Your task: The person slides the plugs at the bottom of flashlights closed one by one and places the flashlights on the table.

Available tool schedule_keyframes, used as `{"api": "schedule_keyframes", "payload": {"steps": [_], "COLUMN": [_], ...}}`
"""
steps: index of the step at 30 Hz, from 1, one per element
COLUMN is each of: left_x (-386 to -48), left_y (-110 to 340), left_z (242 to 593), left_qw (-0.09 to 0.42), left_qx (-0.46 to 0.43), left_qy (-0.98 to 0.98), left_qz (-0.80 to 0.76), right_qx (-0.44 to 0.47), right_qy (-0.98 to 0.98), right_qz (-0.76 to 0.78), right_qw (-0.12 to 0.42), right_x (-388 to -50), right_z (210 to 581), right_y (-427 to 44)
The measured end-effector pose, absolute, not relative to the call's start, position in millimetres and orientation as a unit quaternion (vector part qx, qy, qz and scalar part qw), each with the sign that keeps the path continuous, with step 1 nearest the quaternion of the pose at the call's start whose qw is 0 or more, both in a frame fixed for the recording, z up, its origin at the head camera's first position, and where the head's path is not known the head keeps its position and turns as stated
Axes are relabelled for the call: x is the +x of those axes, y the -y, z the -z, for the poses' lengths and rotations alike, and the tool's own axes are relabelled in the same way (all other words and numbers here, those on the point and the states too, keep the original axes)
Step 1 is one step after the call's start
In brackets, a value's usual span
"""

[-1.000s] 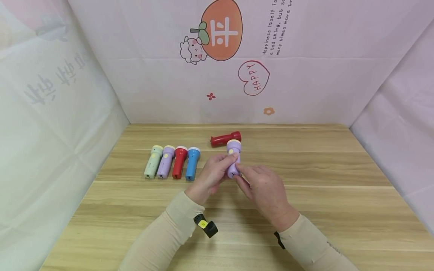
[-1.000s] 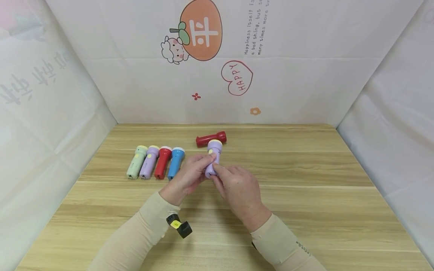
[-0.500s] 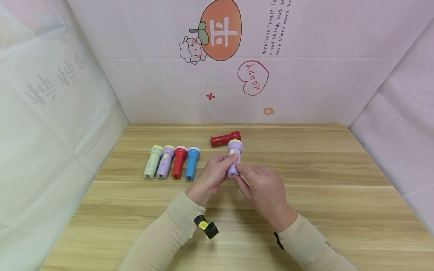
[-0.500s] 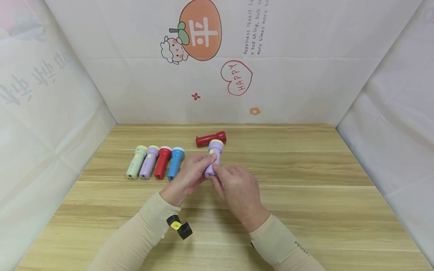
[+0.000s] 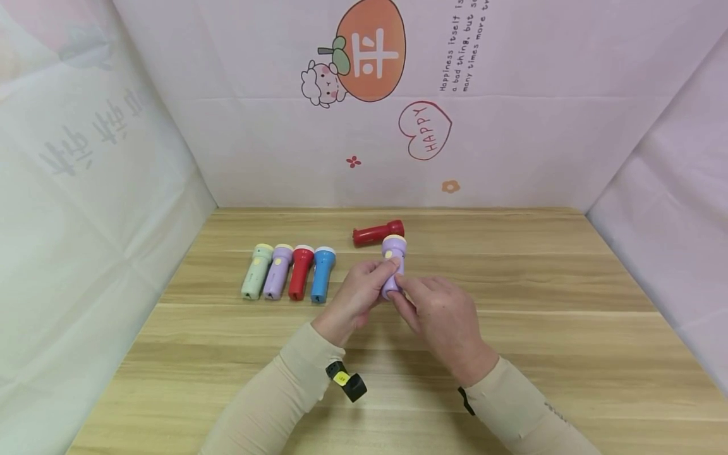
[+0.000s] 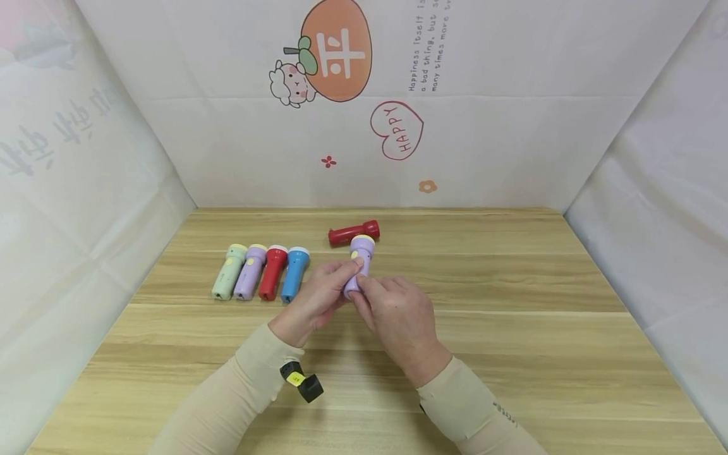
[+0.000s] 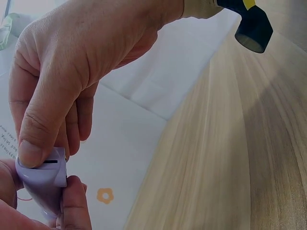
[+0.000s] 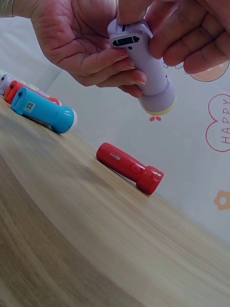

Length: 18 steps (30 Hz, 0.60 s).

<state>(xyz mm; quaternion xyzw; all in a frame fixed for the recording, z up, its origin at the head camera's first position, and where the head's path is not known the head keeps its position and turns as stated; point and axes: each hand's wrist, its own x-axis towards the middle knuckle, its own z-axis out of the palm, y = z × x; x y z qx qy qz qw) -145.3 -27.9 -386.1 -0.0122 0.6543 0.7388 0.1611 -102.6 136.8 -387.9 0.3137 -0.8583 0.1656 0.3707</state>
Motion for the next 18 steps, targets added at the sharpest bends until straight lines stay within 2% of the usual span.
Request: {"api": "schedule_keyframes", "payload": {"steps": [18], "left_x": [-145.3], "left_y": [30.0], "left_z": [389.1], "left_qw": [0.161], "left_qx": [-0.005], "left_qy": [-0.656], "left_qz": [-0.737], "right_qx": [0.311], "right_qy": [0.860], "right_qz": [-0.163], "right_qw": [0.369], "right_x": [-103.3], "right_z": [388.9], "right_y": [-135.6]}}
